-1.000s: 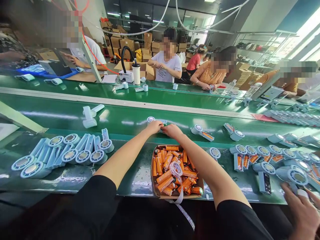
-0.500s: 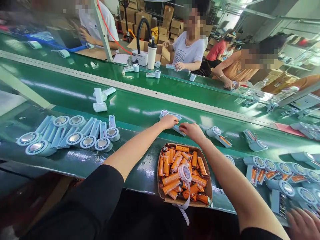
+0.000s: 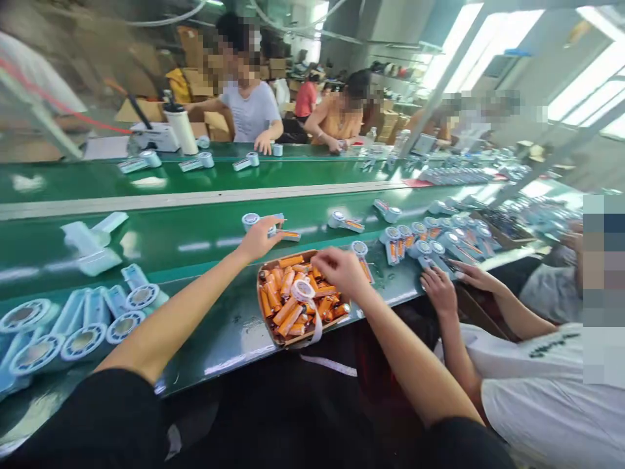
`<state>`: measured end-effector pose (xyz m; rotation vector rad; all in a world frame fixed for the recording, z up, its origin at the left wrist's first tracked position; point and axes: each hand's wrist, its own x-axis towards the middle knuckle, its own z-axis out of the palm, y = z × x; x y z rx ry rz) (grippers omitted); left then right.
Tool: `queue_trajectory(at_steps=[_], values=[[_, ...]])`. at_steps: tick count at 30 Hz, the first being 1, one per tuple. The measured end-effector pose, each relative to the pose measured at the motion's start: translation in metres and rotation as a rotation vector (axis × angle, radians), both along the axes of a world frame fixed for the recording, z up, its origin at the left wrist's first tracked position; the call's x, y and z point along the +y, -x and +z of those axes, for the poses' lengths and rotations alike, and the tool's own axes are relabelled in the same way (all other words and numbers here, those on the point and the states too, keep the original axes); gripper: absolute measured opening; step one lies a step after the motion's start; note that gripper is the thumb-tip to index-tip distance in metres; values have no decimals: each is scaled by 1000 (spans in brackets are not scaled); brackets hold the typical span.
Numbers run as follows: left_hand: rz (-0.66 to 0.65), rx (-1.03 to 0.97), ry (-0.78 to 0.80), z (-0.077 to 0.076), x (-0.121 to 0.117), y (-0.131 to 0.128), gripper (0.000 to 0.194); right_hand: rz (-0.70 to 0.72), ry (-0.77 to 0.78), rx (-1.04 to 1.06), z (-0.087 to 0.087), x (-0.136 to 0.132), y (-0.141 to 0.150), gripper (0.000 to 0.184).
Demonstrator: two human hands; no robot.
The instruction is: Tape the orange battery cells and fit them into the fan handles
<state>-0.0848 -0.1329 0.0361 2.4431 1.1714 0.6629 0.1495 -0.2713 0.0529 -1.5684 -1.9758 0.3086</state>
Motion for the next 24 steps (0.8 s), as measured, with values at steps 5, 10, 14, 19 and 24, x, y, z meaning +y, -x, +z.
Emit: queue_trajectory(at_steps=[5, 10, 14, 19, 24], values=[[-616, 29, -299, -15, -94, 11, 30, -53, -30, -76, -32, -107, 22, 22], [-531, 80, -518, 0, -125, 8, 17, -93, -82, -56, -24, -123, 32, 22], [-436, 117, -690, 17, -150, 19, 18, 233, -161, 117, -9, -161, 24, 25], [-293, 152, -868, 14, -184, 41, 25, 664, 81, 126, -3, -154, 3, 23], [-219, 103, -875, 13, -198, 56, 34, 34, 62, -118, -17, -72, -20, 30]])
